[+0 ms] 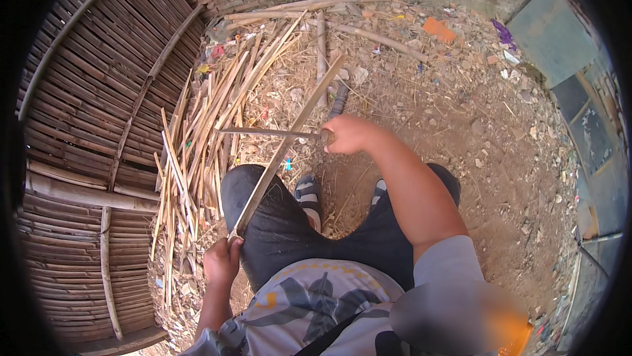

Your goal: The person thins a long bamboo strip using a machete while holding the strip against their leg.

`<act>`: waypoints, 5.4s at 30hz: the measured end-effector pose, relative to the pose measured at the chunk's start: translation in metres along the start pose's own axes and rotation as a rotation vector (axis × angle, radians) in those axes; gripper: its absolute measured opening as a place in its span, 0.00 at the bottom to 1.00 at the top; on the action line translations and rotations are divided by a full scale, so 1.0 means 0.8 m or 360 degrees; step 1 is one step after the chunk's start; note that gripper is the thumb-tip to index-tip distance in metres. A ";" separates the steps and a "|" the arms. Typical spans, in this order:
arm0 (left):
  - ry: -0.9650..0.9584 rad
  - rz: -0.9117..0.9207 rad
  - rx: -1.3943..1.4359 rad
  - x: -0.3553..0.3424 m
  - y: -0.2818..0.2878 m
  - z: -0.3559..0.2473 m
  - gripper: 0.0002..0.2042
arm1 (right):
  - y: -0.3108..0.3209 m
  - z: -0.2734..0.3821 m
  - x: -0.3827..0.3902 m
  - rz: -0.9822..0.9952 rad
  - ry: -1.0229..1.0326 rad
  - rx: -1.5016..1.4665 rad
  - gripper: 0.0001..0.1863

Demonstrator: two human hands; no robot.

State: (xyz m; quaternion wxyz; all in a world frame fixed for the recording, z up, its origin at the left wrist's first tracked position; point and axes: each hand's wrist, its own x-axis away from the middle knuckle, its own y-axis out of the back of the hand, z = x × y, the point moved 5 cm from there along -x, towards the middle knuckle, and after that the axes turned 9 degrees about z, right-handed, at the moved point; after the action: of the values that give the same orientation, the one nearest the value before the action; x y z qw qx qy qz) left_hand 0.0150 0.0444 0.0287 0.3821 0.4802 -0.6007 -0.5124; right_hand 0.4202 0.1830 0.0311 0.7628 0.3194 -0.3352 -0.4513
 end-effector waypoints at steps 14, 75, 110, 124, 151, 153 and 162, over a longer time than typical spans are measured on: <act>0.0118 0.0293 0.0422 0.005 0.014 -0.002 0.24 | 0.003 0.026 0.025 -0.0043 0.0116 0.0155 0.15; 0.0205 0.0368 0.0217 -0.005 -0.018 0.010 0.27 | -0.034 0.049 -0.012 0.0297 0.0330 0.0084 0.13; 0.0129 0.0311 0.0279 -0.003 -0.023 0.011 0.26 | -0.043 0.099 0.010 -0.0053 0.0239 0.0289 0.10; 0.0197 0.0315 0.0240 -0.002 -0.020 0.006 0.24 | -0.032 0.084 0.006 -0.0099 0.0080 0.0170 0.09; 0.0188 0.0339 0.0116 -0.001 -0.014 0.000 0.24 | -0.024 0.106 0.020 0.0136 0.0194 0.0453 0.12; 0.0187 0.0330 0.0184 -0.005 -0.018 0.004 0.24 | -0.016 0.090 0.020 0.0097 0.0113 0.0319 0.13; 0.0175 0.0337 0.0184 -0.008 -0.012 0.004 0.24 | 0.023 -0.012 0.012 -0.0189 -0.0245 -0.0270 0.13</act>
State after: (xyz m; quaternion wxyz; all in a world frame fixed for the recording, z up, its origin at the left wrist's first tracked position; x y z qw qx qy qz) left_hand 0.0153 0.0510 0.0188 0.4380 0.4628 -0.6547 -0.4066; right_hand 0.4403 0.1831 0.0422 0.7311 0.2376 -0.3339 -0.5456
